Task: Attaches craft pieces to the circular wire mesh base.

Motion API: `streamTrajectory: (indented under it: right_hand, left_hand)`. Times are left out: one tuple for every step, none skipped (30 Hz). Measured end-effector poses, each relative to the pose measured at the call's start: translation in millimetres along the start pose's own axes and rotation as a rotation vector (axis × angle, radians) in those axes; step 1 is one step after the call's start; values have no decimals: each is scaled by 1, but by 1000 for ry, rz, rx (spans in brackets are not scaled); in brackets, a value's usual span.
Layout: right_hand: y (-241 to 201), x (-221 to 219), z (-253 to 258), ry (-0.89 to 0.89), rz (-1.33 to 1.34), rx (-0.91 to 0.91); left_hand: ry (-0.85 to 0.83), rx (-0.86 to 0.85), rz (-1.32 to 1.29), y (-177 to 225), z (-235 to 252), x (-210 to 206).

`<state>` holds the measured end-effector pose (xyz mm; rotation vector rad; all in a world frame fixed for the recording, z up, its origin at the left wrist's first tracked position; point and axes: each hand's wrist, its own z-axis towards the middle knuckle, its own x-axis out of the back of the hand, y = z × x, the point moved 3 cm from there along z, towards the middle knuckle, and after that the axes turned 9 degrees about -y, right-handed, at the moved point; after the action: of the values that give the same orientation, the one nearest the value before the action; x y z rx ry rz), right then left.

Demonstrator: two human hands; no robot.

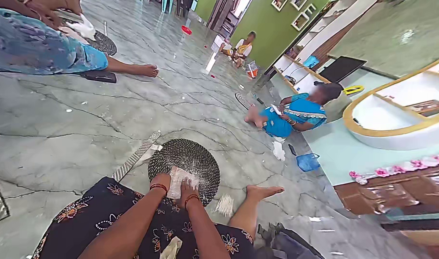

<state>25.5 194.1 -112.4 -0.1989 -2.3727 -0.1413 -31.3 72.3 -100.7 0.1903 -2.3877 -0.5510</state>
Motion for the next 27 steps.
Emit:
streamTrajectory:
  right_hand:
    - [-1, -2, 2, 2, 8, -4]
    - [-2, -5, 1, 6, 21, -16]
    - [-4, -9, -1, 20, 38, -30]
    - [-7, -13, -2, 44, 56, -46]
    - [-9, -18, -4, 72, 75, -64]
    - [-12, -23, -6, 96, 91, -87]
    - [-15, -27, -9, 112, 107, -105]
    - [-18, -27, -11, 123, 124, -112]
    - [-20, -26, -14, 130, 134, -112]
    - [-20, -22, -16, 131, 136, -102]
    - [-18, -17, -16, 123, 133, -81]
    - [-15, -11, -15, 98, 113, -54]
    - [-11, -4, -12, 77, 76, -25]
    - [-8, 1, -8, 51, 42, 0]
    - [-5, 3, -4, 25, 20, 16]
    - [-3, 3, 1, 6, 2, 23]
    - [-2, 2, 4, -1, -4, 26]
    - [-4, 0, 5, 1, 3, 27]
    - [-5, -3, 5, 11, 20, 26]
    - [-7, -8, 5, 34, 44, 21]
    - [-9, -15, 4, 65, 74, 10]
    - [-12, -22, 3, 95, 103, -6]
    - [-15, -28, 0, 118, 133, -28]
    - [-18, -33, -3, 132, 158, -52]
    - [-21, -36, -7, 138, 176, -67]
    - [-23, -36, -11, 140, 183, -72]
    - [-24, -32, -14, 159, 178, -62]
  left_hand:
    - [-3, 2, 1, 0, 1, -1]
    - [-9, 4, 7, 0, 1, -2]
    - [-12, 3, 17, 1, 1, -3]
    - [-16, 3, 34, 2, 1, -3]
    - [-17, 2, 48, 2, 0, -3]
    - [-17, 2, 57, 2, 0, -3]
    - [-16, 0, 64, 1, 0, -3]
    - [-17, -4, 63, 0, 0, -3]
    - [-18, -7, 56, -1, -1, -3]
    - [-21, -9, 49, -2, -2, -3]
    - [-26, -12, 41, -2, -3, -4]
    - [-28, -13, 36, -1, -3, -3]
    - [-24, -11, 38, 0, -3, -2]
    - [-21, -14, 44, 1, -2, -1]
    - [-21, -14, 50, 1, -1, -1]
    - [-23, -8, 48, 2, 0, -1]
    - [-19, -1, 41, 1, 1, 0]
    - [-15, 5, 36, 1, 2, 0]
    - [-17, 6, 34, 0, 3, -1]
    - [-20, 2, 33, 0, 3, -2]
    - [-27, -1, 36, 0, 3, -3]
    - [-34, 1, 42, 1, 1, -3]
    - [-41, 3, 55, 2, 0, -3]
    - [-51, 4, 69, 2, -2, -3]
    - [-56, 7, 76, 1, -3, -3]
    - [-57, 12, 78, -1, -4, -4]
    - [-58, 18, 81, -2, -6, -3]
